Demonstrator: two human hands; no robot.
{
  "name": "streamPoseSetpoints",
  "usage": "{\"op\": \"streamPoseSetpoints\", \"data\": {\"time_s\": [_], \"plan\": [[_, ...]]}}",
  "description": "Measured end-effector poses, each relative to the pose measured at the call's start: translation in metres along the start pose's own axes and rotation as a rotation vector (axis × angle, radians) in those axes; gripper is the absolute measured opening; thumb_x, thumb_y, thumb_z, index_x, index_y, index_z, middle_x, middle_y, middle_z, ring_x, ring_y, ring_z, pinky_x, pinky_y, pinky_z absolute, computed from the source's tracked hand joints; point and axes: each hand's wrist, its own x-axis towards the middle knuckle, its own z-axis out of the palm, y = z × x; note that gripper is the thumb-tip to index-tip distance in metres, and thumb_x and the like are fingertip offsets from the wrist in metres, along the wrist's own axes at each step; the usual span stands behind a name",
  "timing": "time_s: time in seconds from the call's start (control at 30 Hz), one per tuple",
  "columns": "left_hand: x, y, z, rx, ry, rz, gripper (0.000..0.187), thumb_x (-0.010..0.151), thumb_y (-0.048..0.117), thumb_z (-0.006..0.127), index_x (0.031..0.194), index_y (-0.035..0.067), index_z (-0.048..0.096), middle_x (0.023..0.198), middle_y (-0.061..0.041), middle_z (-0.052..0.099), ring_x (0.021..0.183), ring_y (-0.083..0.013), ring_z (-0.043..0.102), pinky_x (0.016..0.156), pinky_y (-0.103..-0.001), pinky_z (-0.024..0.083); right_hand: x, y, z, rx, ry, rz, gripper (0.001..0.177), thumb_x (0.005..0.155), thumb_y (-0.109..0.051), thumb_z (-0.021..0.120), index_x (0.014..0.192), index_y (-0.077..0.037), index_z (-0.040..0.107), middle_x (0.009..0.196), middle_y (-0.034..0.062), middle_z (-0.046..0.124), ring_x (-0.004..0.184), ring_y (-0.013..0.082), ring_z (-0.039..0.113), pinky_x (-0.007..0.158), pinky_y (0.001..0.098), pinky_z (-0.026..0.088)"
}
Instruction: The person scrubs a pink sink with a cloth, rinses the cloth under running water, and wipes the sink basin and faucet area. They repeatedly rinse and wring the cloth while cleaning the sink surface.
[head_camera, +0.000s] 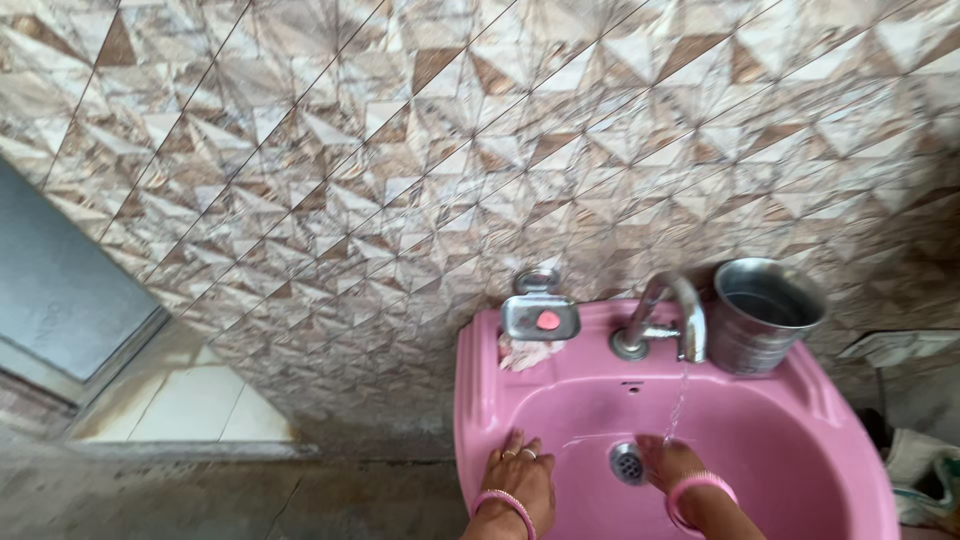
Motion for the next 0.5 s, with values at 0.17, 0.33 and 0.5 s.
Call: {"op": "streamPoseSetpoints", "data": {"time_s": [0.17,0.33,0.5], "plan": [[0.022,0.024,0.008,-0.069,0.002,0.021,0.043,0.096,0.018,0.057,0.137,0.008,0.058,0.161,-0.018,0.036,0.154,-0.0379,0.022,0.122,-0.053,0.024,-0.028,-0.066,0.021,0.409,-0.168,-0.143,0.041,0.103,-0.018,0.045,0.135,0.003,0.06,0.139,0.0157,0.067,0.126,0.0276,0.064,0.112,0.0406,0.047],[0.068,0.027,0.042,-0.089,-0.019,0.063,0.048,0.094,0.021,0.065,0.139,0.01,0.056,0.16,-0.018,0.036,0.152,-0.0407,0.025,0.119,-0.057,0.028,-0.029,-0.104,0.026,0.518,-0.229,-0.212,0.037,0.104,-0.02,0.051,0.132,0.003,0.06,0.127,0.0163,0.067,0.122,0.0297,0.063,0.112,0.0442,0.046],[0.132,0.011,0.123,-0.127,0.249,0.114,0.035,0.095,0.028,0.067,0.129,0.017,0.068,0.147,-0.017,0.053,0.141,-0.0424,0.044,0.109,-0.058,0.04,0.005,-0.112,0.024,0.595,-0.196,-0.146,0.031,0.106,-0.024,0.054,0.119,0.003,0.063,0.104,0.0151,0.071,0.1,0.0296,0.071,0.095,0.0439,0.056]]}}
